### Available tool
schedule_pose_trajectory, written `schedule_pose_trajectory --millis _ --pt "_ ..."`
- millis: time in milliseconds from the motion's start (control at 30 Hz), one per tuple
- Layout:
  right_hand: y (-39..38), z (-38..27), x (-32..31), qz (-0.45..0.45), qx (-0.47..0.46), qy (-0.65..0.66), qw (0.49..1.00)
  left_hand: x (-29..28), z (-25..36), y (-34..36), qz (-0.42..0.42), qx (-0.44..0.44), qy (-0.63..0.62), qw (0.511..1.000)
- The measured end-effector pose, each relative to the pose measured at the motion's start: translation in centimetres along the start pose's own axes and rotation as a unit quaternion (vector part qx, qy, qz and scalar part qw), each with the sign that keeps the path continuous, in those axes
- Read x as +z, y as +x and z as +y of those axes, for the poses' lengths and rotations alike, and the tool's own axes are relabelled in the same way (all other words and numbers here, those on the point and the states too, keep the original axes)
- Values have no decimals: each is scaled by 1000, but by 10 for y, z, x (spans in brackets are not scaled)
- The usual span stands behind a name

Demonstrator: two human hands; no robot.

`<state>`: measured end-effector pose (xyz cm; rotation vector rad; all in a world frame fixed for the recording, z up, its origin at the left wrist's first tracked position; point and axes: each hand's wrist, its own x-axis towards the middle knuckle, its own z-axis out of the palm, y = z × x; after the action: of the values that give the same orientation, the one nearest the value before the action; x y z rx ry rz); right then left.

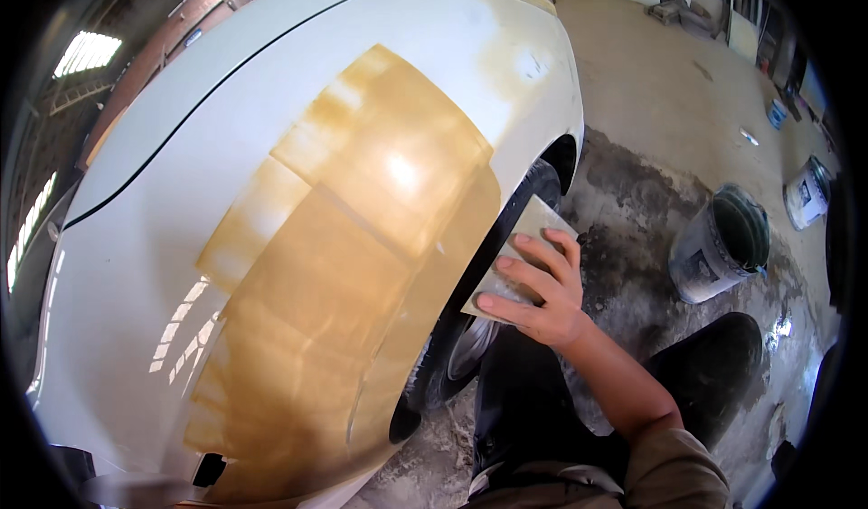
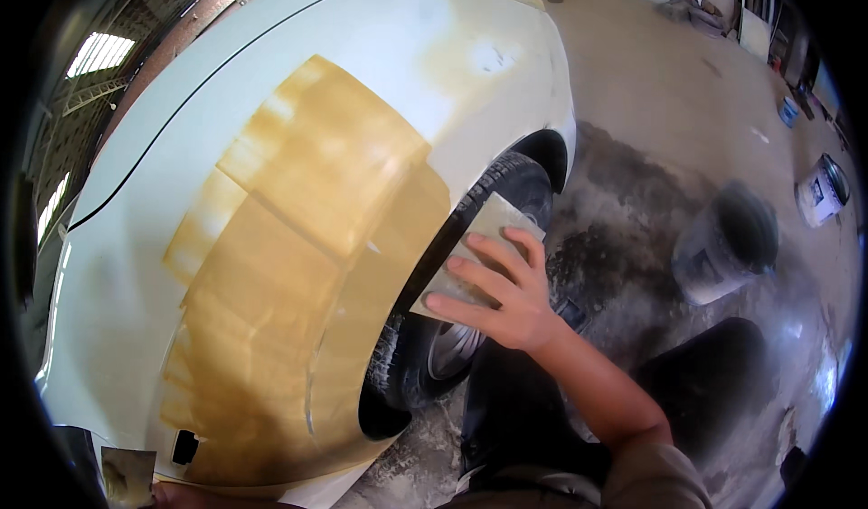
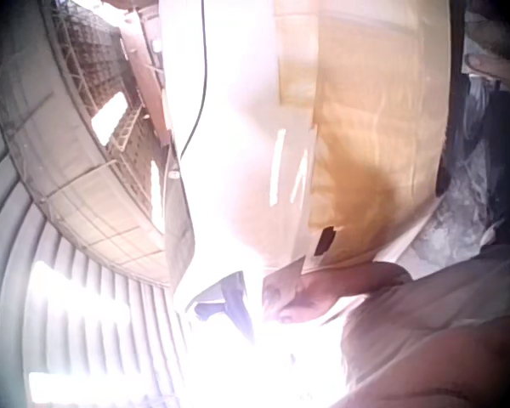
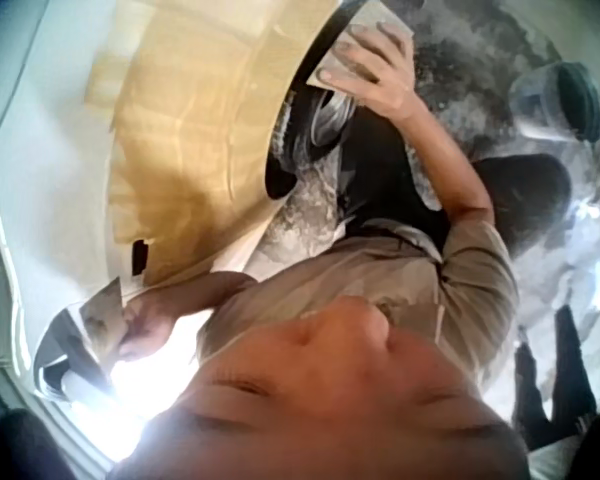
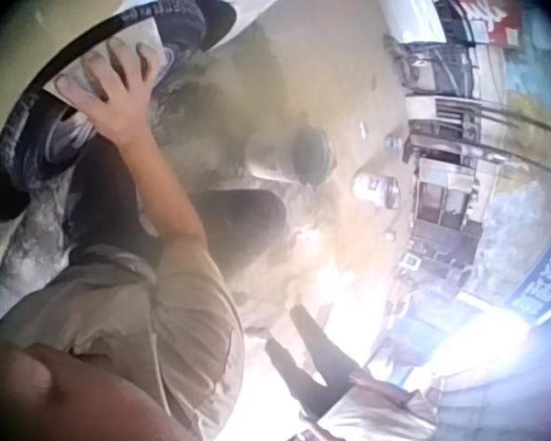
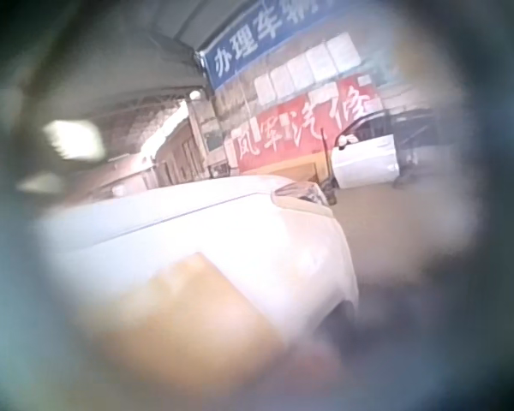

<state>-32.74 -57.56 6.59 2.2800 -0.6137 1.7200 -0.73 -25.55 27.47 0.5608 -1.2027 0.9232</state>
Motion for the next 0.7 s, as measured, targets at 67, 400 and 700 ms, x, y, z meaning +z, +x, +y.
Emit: schedule_pose_trajectory --millis 67,400,700 --pt "20 -5 1 22 -14 10 1000 -4 3 4 -3 5 9 1000" --pt "55 -19 26 72 -44 27 996 -25 -8 2 -10 5 30 999" --pt "42 -23 -10 -33 -47 14 998 -20 1 1 19 -22 -49 998"
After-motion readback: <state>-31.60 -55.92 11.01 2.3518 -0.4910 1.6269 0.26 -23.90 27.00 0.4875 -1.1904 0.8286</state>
